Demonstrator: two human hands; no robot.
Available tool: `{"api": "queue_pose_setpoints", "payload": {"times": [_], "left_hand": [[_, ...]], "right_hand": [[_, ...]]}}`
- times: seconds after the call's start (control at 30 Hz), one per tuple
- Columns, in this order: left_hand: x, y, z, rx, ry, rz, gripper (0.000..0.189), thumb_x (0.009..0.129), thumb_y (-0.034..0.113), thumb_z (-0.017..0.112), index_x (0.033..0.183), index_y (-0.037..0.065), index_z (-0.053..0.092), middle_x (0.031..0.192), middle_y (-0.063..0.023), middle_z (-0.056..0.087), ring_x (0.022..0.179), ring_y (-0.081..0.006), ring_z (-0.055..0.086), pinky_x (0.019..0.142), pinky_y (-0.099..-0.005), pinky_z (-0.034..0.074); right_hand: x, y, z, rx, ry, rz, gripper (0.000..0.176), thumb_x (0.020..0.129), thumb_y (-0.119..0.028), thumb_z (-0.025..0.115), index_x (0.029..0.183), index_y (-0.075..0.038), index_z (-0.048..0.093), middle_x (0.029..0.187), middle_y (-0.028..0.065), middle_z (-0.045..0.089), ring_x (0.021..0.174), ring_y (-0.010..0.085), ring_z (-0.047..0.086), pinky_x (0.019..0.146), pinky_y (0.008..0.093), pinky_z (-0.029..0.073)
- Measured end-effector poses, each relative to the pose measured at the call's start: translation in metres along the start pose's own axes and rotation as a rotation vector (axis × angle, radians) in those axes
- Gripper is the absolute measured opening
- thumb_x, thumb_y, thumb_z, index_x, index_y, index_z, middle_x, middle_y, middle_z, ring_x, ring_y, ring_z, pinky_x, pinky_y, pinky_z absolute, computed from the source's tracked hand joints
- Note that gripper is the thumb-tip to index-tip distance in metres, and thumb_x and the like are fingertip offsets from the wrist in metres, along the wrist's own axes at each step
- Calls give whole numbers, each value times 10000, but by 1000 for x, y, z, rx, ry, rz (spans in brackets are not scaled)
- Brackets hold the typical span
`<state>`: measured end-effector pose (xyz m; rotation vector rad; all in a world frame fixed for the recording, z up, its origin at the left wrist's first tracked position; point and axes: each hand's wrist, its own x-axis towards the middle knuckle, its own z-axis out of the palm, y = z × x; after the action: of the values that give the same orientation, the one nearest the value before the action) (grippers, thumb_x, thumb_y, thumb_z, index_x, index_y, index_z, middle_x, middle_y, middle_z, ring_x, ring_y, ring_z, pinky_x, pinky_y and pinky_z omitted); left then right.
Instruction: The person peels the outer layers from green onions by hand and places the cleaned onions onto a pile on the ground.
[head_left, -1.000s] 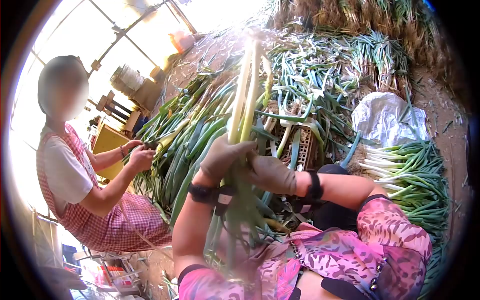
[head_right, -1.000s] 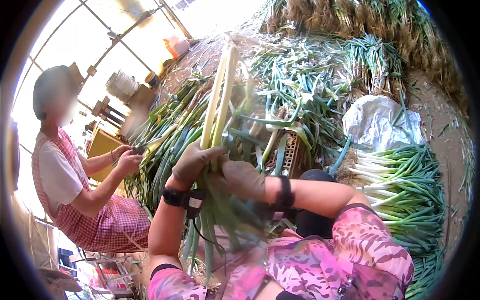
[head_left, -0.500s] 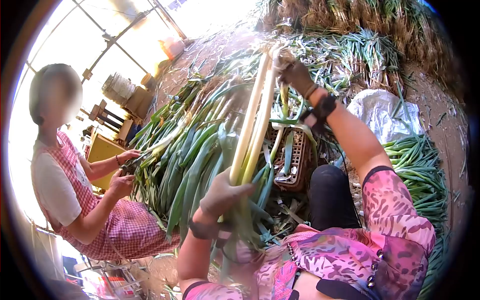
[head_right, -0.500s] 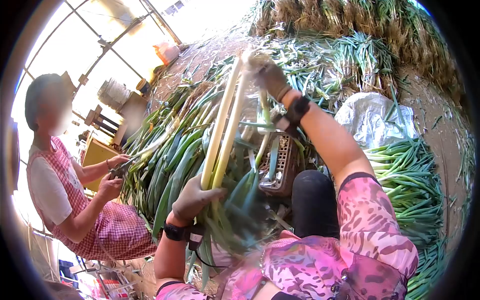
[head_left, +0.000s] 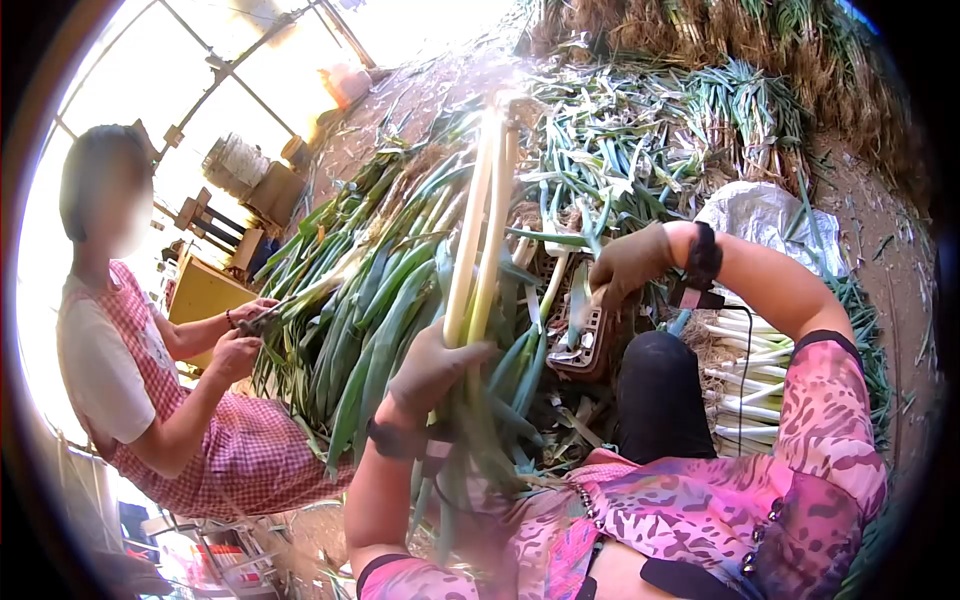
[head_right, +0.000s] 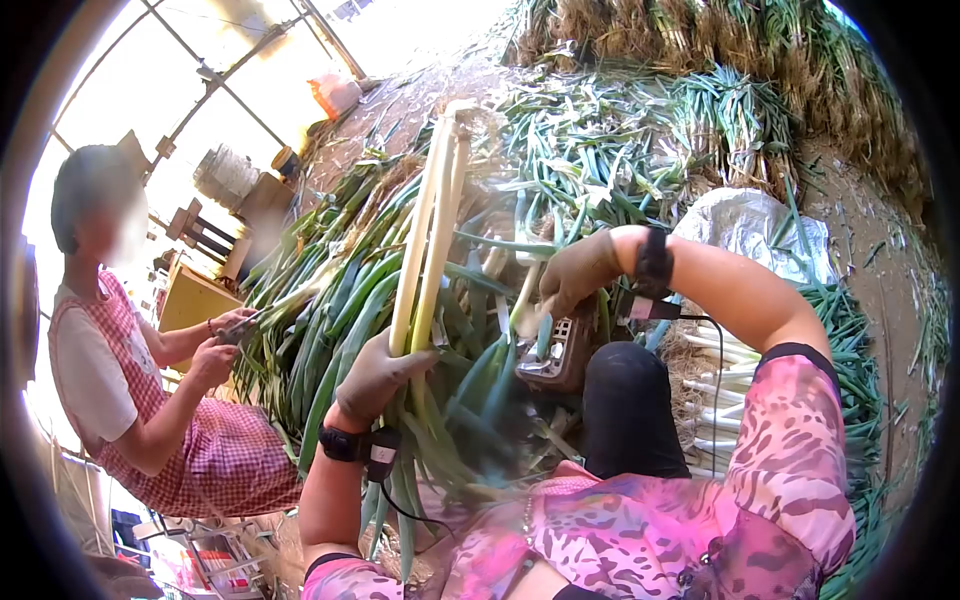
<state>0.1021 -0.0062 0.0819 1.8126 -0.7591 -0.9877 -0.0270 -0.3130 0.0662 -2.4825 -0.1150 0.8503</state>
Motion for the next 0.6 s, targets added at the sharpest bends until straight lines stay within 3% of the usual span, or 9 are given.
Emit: {"api": "queue_pose_setpoints", "payload": {"times": [0.07,0.13,0.2,0.23,0.33,0.37,0.43,0.5,0.6], "left_hand": [[0,-2,3,7,4,-2,334,816,220,707,1069,16,630,856,-14,623,759,-110,581,689,-272,485],[2,-7,6,2,3,1,340,816,224,713,1072,18,626,855,-14,622,758,-109,581,688,-271,484],[0,-11,11,-16,4,15,349,817,230,720,1076,18,622,854,-15,622,757,-108,582,687,-269,484],[-1,-9,13,0,12,20,353,818,230,722,1079,17,619,852,-16,623,754,-108,582,687,-268,484],[-5,0,19,39,15,9,368,822,226,725,1098,12,609,844,-22,629,732,-111,588,677,-269,488],[-6,-1,21,48,7,13,369,822,225,725,1100,12,609,842,-22,630,727,-112,590,672,-270,490],[-7,-2,23,68,-4,23,370,822,222,724,1104,11,609,839,-24,631,718,-115,594,664,-272,493],[-11,2,26,45,5,73,360,822,218,719,1097,10,614,839,-27,633,715,-118,598,656,-271,494],[-9,10,26,1,6,103,335,824,210,709,1079,11,622,836,-30,636,715,-121,600,652,-271,492]], "right_hand": [[11,4,-25,-107,279,55,267,887,-246,643,964,-3,725,881,135,684,893,220,660,880,437,516],[20,45,-93,-558,1073,69,425,905,-162,622,1291,-11,529,1091,193,644,972,296,653,921,413,528],[0,61,-141,-799,1639,19,652,903,-219,656,1459,-16,381,1258,240,601,1085,354,636,981,408,520],[-11,57,-156,-752,1731,-9,677,904,-271,673,1457,-9,382,1285,253,592,1134,363,622,1002,413,509],[3,49,-158,-436,1424,-141,721,910,-375,673,1462,-14,382,1324,247,578,1176,354,607,1010,418,499],[15,49,-149,-447,1405,-120,643,925,-434,644,1397,-25,488,1239,226,639,1122,315,644,991,402,509],[4,32,-130,-97,1144,-83,525,934,-440,626,1250,-21,627,1129,175,702,1030,280,685,945,381,532],[9,54,-132,-191,1390,-89,324,929,-359,642,1084,-89,732,969,101,747,896,247,715,858,365,551],[-4,59,-136,-164,1536,-44,318,908,-335,660,1056,-61,726,961,153,730,902,306,706,847,390,551]]}}
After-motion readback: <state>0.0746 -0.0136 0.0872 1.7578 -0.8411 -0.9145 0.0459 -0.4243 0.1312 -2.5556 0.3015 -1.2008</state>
